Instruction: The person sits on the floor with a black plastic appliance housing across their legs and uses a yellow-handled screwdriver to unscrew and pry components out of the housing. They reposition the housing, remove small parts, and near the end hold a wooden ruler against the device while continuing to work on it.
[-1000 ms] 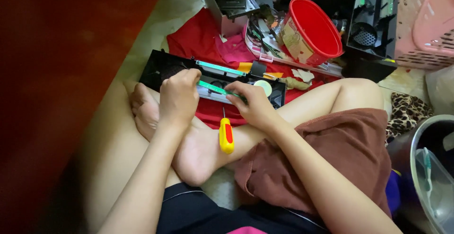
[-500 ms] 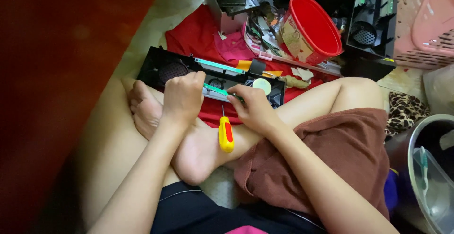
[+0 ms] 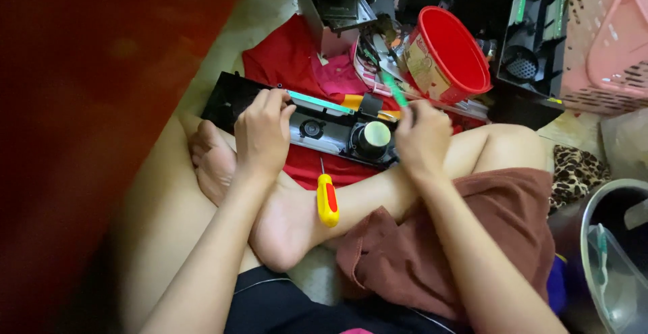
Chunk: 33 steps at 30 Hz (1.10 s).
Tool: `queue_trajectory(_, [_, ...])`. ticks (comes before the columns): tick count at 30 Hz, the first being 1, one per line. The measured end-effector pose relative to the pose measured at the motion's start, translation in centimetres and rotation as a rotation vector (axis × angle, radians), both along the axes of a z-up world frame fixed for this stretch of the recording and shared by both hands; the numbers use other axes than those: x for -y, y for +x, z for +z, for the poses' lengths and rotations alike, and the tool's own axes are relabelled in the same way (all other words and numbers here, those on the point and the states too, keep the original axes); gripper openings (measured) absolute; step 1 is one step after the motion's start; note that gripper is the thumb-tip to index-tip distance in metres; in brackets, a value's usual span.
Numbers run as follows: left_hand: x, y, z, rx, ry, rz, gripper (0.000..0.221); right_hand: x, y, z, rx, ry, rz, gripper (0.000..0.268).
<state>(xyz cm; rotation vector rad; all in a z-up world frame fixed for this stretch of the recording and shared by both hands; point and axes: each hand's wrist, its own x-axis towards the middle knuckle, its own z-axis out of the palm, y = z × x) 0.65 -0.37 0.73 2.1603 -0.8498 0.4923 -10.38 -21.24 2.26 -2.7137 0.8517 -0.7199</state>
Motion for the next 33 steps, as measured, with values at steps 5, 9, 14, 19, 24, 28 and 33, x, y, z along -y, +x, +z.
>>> queue_trajectory(5, [0.2, -0.1, 0.1, -0.026, -0.026, -0.036, 0.008, 6.8, 2.6, -1.5, -0.162, -0.077, -0.048, 0.017])
queue_trajectory(9, [0.3, 0.1, -0.3, -0.012, 0.006, -0.061, 0.011, 7.3, 4.9, -0.8, -0.071, -0.114, 0.122, 0.021])
queue_trajectory(14, [0.3, 0.5, -0.8, -0.004, 0.018, -0.086, 0.014, 3.0, 4.3, 0.0, 0.116, -0.027, 0.277, 0.018])
queue_trajectory(19, [1.0, -0.4, 0.1, -0.022, -0.076, -0.190, 0.016, -2.5, 2.9, 0.2, 0.232, 0.650, 0.274, 0.015])
queue_trajectory(24, [1.3, -3.1, 0.4, -0.255, -0.221, -0.242, 0.020, -6.4, 2.0, 2.8, 0.103, 1.549, 0.036, 0.040])
queue_trajectory(28, [1.4, -3.7, 0.8, -0.377, -0.037, -0.235, 0.016, -5.7, 2.0, 0.6, 0.104, 1.754, -0.029, 0.040])
queue_trajectory(33, [1.4, -3.7, 1.3, -0.405, 0.041, -0.276, 0.015, -6.1, 1.3, 1.7, 0.218, 1.923, -0.096, 0.049])
